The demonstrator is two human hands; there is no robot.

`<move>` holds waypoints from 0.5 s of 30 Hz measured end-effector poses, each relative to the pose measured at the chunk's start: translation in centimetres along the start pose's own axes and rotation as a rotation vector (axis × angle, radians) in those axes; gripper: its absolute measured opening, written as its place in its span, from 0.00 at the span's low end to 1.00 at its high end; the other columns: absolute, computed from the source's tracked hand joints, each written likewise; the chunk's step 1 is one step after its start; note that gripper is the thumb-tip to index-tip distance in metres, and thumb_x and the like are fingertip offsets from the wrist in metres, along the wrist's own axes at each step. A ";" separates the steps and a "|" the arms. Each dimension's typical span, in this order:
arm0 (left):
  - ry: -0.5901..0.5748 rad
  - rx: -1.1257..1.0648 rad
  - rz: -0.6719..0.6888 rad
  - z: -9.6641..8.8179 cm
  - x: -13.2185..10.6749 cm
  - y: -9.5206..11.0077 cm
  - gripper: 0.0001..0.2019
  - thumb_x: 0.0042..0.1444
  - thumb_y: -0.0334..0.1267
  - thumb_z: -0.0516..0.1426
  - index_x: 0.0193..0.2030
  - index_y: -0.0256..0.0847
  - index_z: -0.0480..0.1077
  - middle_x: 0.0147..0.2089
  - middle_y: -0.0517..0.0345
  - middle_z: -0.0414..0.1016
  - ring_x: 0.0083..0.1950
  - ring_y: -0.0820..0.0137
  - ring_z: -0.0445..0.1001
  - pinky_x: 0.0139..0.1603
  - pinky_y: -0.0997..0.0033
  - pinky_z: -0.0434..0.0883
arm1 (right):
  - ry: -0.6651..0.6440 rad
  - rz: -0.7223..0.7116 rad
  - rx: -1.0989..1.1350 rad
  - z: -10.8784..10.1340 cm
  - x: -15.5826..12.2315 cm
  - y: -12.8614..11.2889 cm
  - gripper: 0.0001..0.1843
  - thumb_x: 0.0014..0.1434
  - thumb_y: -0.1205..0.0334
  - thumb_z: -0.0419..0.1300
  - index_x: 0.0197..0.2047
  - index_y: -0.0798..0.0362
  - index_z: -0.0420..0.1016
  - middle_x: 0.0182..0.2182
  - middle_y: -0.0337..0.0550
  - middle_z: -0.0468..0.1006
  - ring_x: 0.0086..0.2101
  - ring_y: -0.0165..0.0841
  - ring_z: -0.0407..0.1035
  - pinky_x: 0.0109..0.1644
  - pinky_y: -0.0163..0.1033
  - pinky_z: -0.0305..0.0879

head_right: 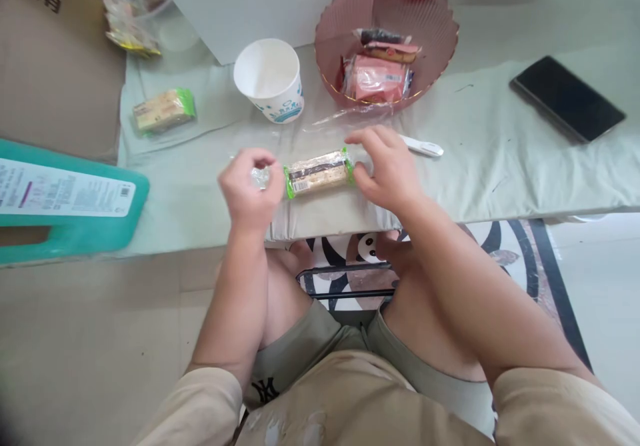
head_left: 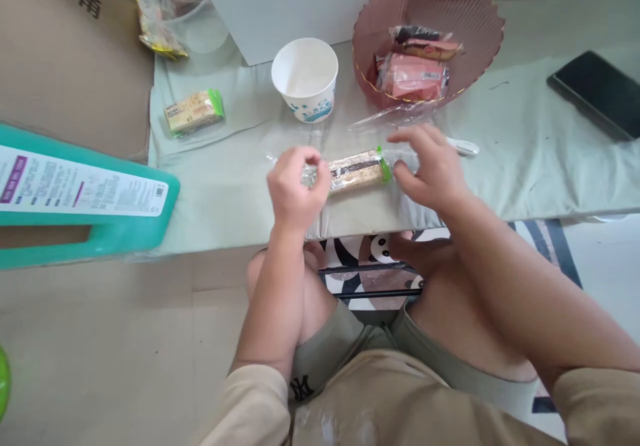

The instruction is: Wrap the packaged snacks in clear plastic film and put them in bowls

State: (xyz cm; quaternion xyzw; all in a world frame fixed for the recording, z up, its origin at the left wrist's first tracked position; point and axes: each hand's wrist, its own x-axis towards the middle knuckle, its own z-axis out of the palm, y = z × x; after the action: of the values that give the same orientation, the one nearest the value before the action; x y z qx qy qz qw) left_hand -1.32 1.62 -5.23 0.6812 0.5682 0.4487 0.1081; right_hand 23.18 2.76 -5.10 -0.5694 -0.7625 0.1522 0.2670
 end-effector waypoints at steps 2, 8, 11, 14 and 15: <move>-0.179 0.041 -0.053 0.6 -0.2 -0.8 0.09 0.56 0.32 0.59 0.44 0.44 0.71 0.47 0.54 0.80 0.52 0.61 0.77 0.57 0.60 0.72 | -0.121 -0.043 -0.028 0.9 0.3 0.4 0.28 0.55 0.64 0.56 0.60 0.47 0.73 0.52 0.54 0.80 0.56 0.55 0.71 0.60 0.62 0.66; -0.360 0.148 -0.197 -0.1 0.4 -3.2 0.05 0.52 0.33 0.62 0.37 0.44 0.74 0.46 0.52 0.82 0.53 0.56 0.77 0.62 0.50 0.70 | -0.146 -0.035 -0.060 0.5 0.6 0.9 0.13 0.58 0.62 0.55 0.45 0.44 0.77 0.39 0.48 0.81 0.50 0.52 0.73 0.58 0.58 0.65; -0.328 0.059 -0.146 -1.3 0.4 -2.5 0.04 0.52 0.32 0.60 0.29 0.44 0.69 0.44 0.54 0.81 0.50 0.61 0.77 0.59 0.55 0.72 | -0.150 -0.024 -0.032 -0.6 0.2 0.6 0.08 0.57 0.60 0.57 0.38 0.44 0.77 0.36 0.46 0.80 0.44 0.48 0.75 0.54 0.54 0.67; -0.293 -0.104 -0.132 -2.5 0.1 -1.7 0.07 0.51 0.34 0.60 0.26 0.44 0.65 0.39 0.55 0.79 0.45 0.64 0.77 0.54 0.59 0.74 | -0.177 -0.007 0.014 -1.7 -0.5 0.3 0.08 0.57 0.57 0.58 0.39 0.45 0.77 0.36 0.45 0.80 0.39 0.44 0.74 0.48 0.50 0.68; -0.306 -0.172 -0.147 -3.0 -0.1 -1.5 0.09 0.50 0.36 0.60 0.26 0.44 0.63 0.36 0.56 0.78 0.41 0.66 0.76 0.49 0.61 0.74 | -0.207 -0.015 0.028 -2.1 -0.8 0.2 0.09 0.57 0.56 0.58 0.40 0.45 0.77 0.35 0.45 0.80 0.37 0.43 0.74 0.45 0.49 0.68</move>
State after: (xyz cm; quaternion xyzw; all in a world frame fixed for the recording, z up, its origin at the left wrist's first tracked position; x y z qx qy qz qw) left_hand -4.51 0.94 -4.53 0.6867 0.5528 0.3775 0.2836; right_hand 24.77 1.94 -3.68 -0.5412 -0.7879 0.2188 0.1961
